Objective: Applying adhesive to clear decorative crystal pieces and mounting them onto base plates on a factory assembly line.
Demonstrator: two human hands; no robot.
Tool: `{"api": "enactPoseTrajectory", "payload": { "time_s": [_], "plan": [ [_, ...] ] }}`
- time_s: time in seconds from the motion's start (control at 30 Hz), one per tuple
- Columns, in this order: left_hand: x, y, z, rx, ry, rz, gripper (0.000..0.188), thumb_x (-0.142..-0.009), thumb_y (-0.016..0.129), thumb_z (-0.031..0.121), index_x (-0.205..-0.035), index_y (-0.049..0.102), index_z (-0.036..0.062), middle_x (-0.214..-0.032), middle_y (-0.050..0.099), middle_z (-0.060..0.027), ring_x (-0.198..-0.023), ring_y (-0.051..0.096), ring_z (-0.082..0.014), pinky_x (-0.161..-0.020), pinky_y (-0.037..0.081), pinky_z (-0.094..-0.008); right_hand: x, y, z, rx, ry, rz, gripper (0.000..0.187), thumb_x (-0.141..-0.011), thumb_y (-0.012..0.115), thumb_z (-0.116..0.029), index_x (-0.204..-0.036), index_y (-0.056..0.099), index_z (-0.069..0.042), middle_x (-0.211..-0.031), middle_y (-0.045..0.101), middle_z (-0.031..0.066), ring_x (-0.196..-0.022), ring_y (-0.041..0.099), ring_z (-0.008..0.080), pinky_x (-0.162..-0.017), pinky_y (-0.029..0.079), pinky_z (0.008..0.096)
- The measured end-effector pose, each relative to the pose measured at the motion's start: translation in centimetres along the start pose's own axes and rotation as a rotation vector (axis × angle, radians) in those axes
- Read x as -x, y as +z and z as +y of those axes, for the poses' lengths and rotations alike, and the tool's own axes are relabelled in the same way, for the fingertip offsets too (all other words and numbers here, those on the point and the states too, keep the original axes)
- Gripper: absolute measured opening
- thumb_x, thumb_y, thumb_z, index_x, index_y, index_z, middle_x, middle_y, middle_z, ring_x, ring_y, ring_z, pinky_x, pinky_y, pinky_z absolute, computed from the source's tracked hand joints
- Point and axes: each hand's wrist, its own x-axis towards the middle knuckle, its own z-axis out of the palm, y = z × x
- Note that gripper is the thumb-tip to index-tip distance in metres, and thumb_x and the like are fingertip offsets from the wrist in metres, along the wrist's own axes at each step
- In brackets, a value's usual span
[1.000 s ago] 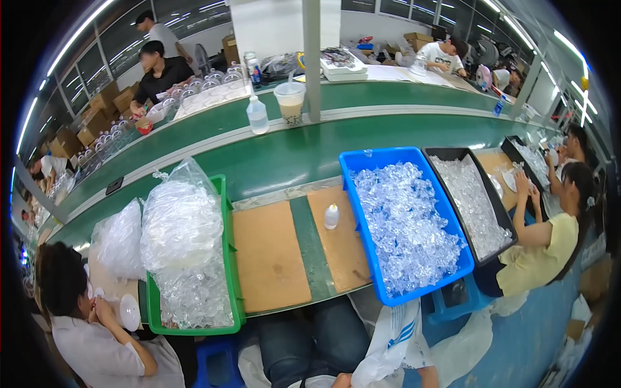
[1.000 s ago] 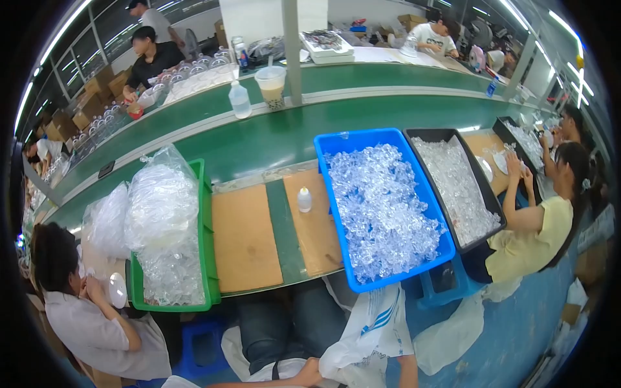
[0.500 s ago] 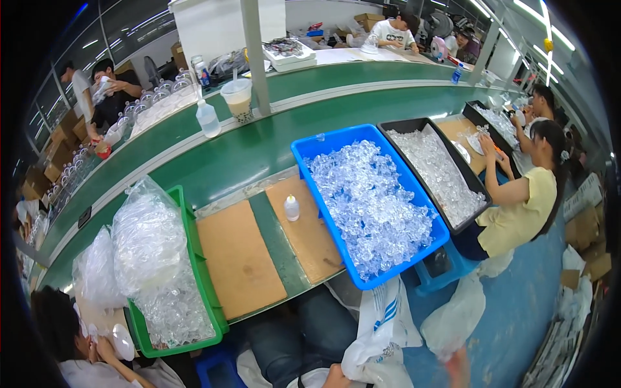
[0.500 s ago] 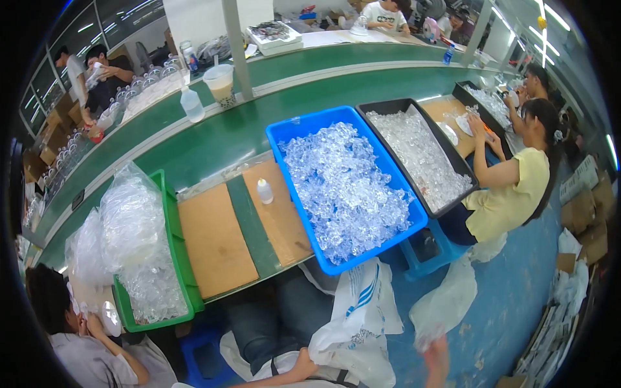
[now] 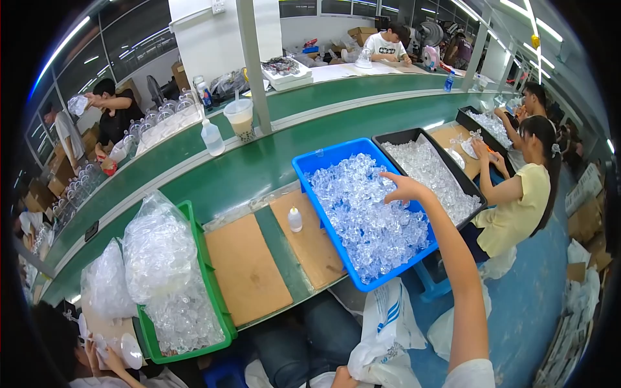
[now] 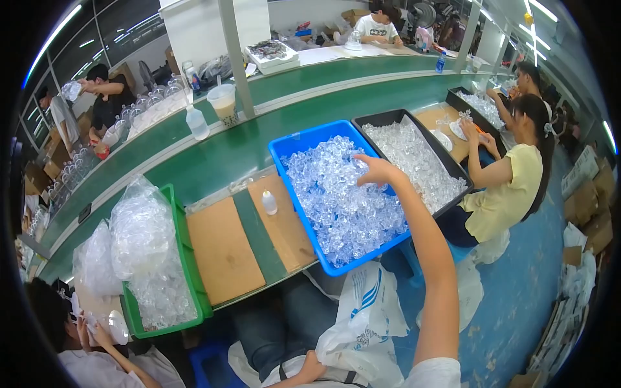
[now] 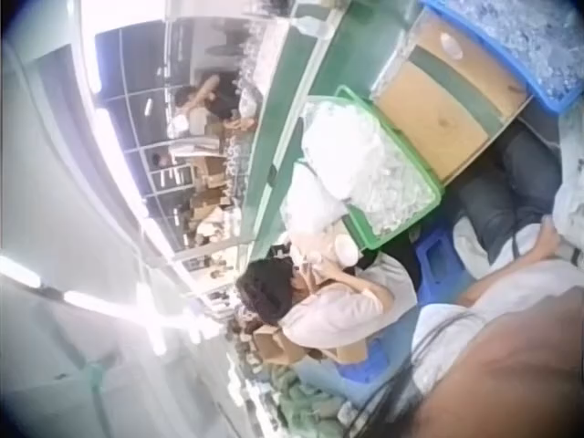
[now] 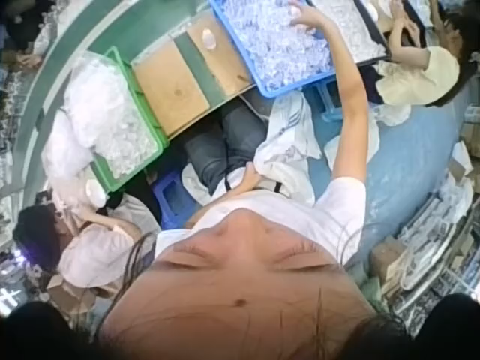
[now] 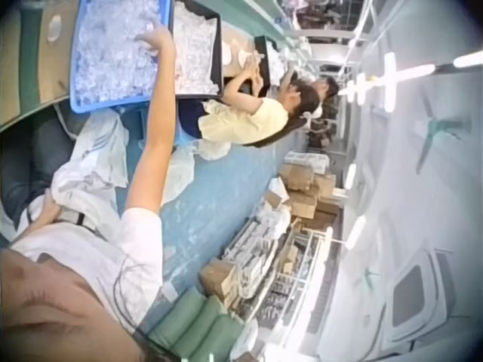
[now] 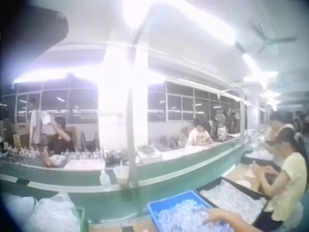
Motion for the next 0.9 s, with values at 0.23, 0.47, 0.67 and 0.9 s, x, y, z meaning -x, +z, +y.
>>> {"api": "enactPoseTrajectory", "payload": {
  "time_s": [0.23,0.47,0.67,0.9],
  "plan": [
    [-0.9,-0.7,2.2,-0.048,0.053,-0.183,0.026,-0.076,0.062,0.015,-0.096,0.063,-0.0011,-0.089,0.067,-0.0176,-0.084,0.066,-0.0256,-0.073,0.049,-0.0343,18.1,8.1,-2.9,0.039,-0.797,-0.555,0.079,-0.067,0.074,-0.021,-0.137,0.038,-0.018,-0.136,0.043,0.0107,-0.126,0.040,0.0280,-0.102,0.035,0.0407],
    [-4.9,4.9,7.2,-0.173,0.298,-0.897,0.017,-0.074,0.059,0.012,-0.083,0.060,-0.0014,-0.075,0.060,-0.0220,-0.073,0.059,-0.0393,-0.064,0.047,-0.0418,30.1,22.0,12.4,0.430,-0.208,-0.466,0.042,-0.063,0.069,-0.034,-0.103,0.063,-0.023,-0.080,0.065,0.0102,-0.075,0.065,0.0290,-0.064,0.049,0.0426],
    [-8.3,17.5,5.0,0.020,0.463,-0.919,0.037,-0.081,0.055,0.013,-0.117,0.052,0.0063,-0.113,0.057,-0.0211,-0.102,0.055,-0.0341,-0.088,0.043,-0.0398,39.0,16.2,24.9,0.567,0.148,0.044,0.033,-0.054,0.069,-0.038,-0.083,0.071,-0.022,-0.067,0.063,0.0097,-0.062,0.061,0.0314,-0.058,0.048,0.0421],
    [-10.1,4.1,8.3,-0.322,0.353,-1.016,0.036,-0.092,0.050,0.025,-0.124,0.053,0.0101,-0.118,0.058,-0.0131,-0.106,0.055,-0.0303,-0.091,0.043,-0.0349,46.9,13.3,33.8,0.618,0.393,0.147,0.020,-0.056,0.063,-0.029,-0.069,0.070,-0.016,-0.057,0.059,0.0113,-0.058,0.059,0.0329,-0.053,0.044,0.0430]
  ]
}}
